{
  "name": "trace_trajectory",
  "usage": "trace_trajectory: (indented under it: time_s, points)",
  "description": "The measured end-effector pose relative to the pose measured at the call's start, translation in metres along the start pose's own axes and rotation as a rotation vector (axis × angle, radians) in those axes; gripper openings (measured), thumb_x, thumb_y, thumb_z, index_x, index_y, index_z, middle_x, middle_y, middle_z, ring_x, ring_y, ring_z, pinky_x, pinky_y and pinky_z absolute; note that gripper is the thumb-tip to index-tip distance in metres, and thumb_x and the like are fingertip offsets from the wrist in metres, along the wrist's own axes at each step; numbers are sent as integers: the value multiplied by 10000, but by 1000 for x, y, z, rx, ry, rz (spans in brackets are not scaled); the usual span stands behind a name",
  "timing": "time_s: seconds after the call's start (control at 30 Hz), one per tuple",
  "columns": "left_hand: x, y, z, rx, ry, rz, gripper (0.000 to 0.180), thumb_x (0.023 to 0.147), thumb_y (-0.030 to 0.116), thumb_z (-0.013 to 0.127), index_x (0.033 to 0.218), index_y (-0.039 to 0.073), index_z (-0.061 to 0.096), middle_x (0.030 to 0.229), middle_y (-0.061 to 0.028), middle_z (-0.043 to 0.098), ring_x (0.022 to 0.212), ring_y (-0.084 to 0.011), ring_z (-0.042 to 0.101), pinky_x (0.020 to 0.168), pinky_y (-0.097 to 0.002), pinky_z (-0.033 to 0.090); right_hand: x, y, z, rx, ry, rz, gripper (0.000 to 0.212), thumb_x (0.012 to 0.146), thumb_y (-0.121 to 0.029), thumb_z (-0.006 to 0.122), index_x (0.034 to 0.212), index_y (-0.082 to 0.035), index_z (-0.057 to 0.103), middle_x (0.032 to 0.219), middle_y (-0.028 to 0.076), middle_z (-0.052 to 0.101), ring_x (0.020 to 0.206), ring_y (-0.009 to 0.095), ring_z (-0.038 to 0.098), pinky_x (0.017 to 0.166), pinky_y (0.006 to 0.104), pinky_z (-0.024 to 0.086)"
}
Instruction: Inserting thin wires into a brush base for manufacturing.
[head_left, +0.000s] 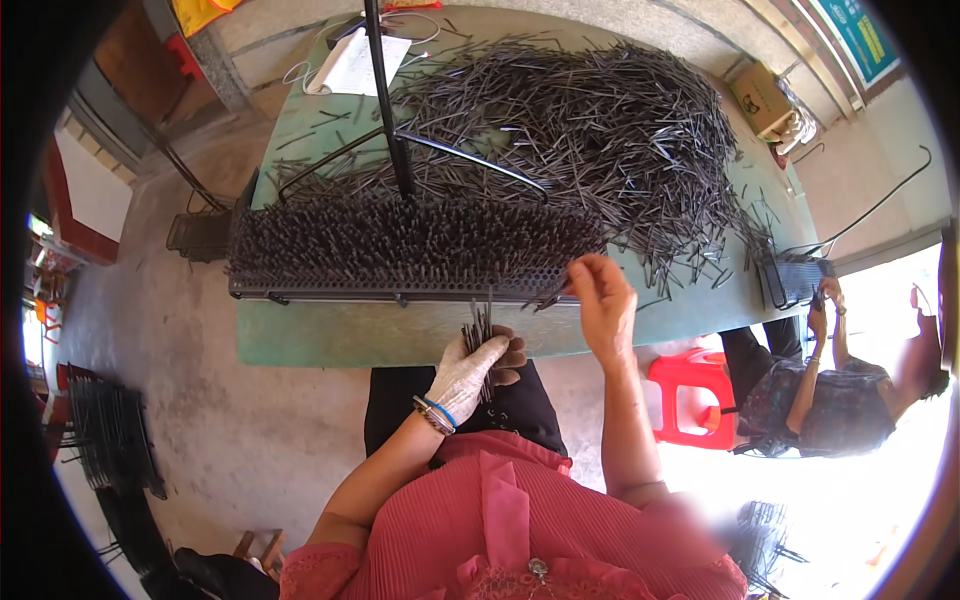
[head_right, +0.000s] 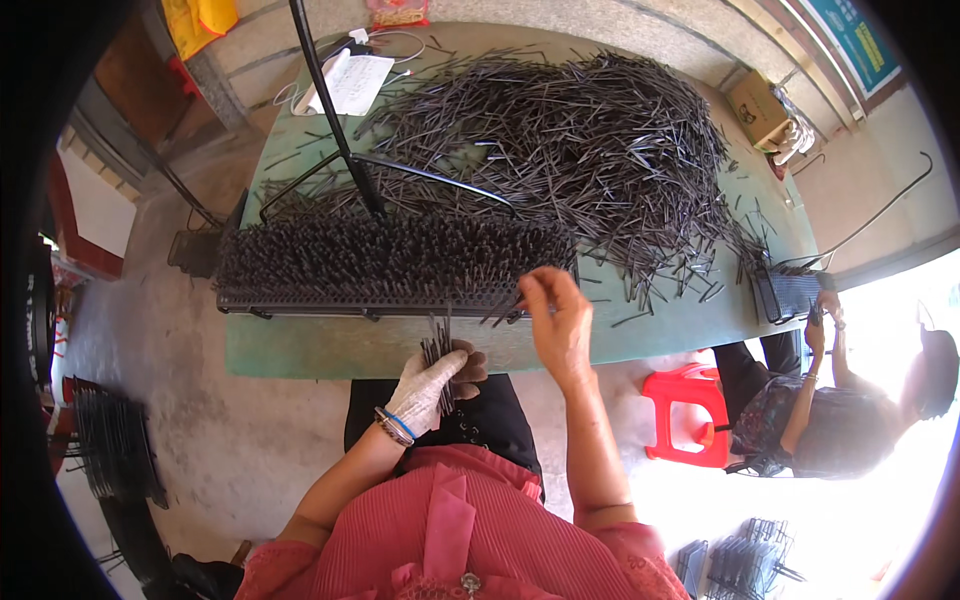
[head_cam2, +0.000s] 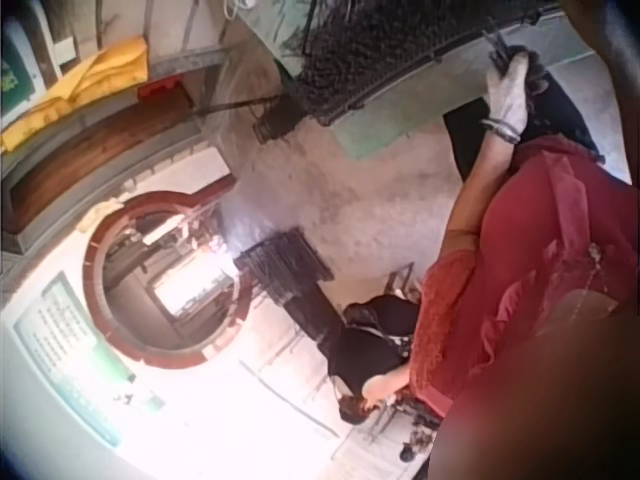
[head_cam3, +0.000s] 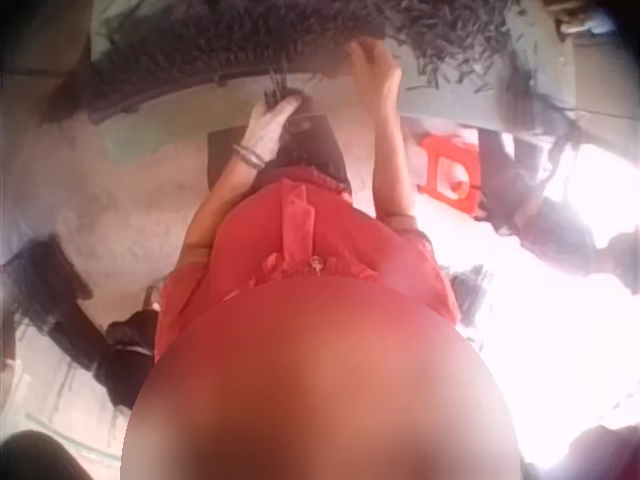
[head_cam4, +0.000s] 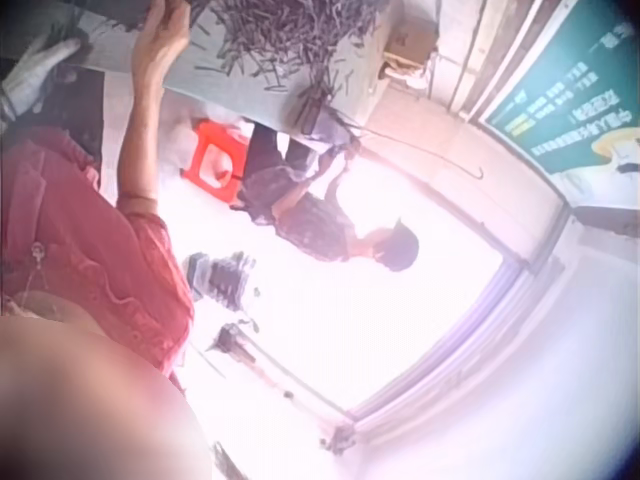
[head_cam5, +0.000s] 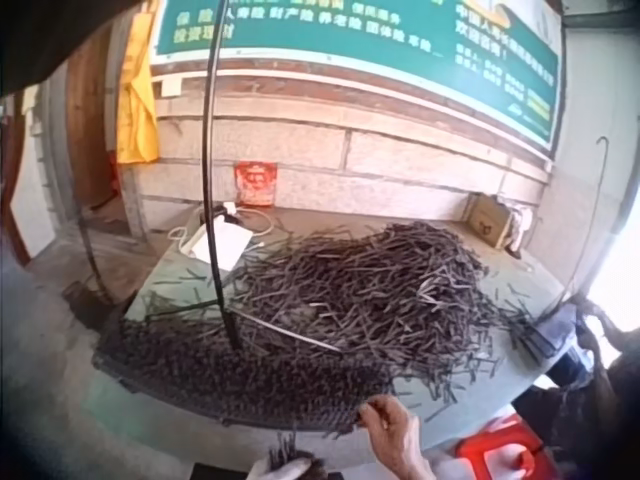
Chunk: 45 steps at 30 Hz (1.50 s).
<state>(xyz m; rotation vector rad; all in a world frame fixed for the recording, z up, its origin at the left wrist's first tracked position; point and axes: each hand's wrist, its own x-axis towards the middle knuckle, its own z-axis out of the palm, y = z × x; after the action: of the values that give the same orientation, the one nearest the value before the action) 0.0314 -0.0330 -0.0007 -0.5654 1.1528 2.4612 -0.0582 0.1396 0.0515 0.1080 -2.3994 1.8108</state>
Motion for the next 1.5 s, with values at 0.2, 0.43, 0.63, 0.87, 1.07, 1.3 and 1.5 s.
trace_trajectory:
  time_s: [0.2,0.43,0.63,0.87,1.07,1.3,1.5]
  points:
    - [3,-6,2,31,-52,-103,227,931,141,587,1110,7,551,995,-132,664,813,-204,677,641,-305,572,26,5,1,-99,117,-191,120,917,-81,614,962,30,616,796,90,653,673,134,638,619,265,509]
    - [3,-9,0,36,-43,-122,215,931,131,584,1107,13,551,986,-132,664,790,-196,673,631,-296,564,34,26,20,-124,77,-275,101,906,-51,623,968,28,619,803,80,657,682,132,638,636,255,511]
    - [3,-8,0,37,-39,-138,204,931,127,585,1100,16,558,983,-131,668,786,-197,675,628,-298,564,36,15,21,-215,-18,-444,86,899,-26,620,963,31,609,853,100,642,711,165,643,650,271,509]
    - [3,-5,-1,25,-47,-163,203,931,134,586,1099,21,572,971,-126,675,762,-190,676,614,-288,555,41,11,19,-227,-105,-505,70,884,2,621,949,22,602,855,102,622,710,189,626,658,283,497]
    - [3,-3,-2,51,-39,-169,196,933,141,584,1090,22,580,962,-121,677,749,-173,673,609,-277,548,40,12,20,-203,-116,-476,94,875,-33,640,955,1,604,886,127,624,749,289,623,657,327,499]
    - [4,-3,1,96,-48,-178,203,935,137,577,1101,21,569,957,-122,675,735,-168,665,605,-270,543,38,13,19,-211,-62,-524,82,875,-8,635,950,3,602,882,112,628,728,233,624,651,305,498]
    - [2,-4,2,90,-52,-160,183,945,132,563,1085,15,573,952,-103,668,739,-151,658,604,-255,539,41,18,5,-170,-63,-434,92,870,-13,641,953,1,603,880,125,622,743,277,619,659,325,495]
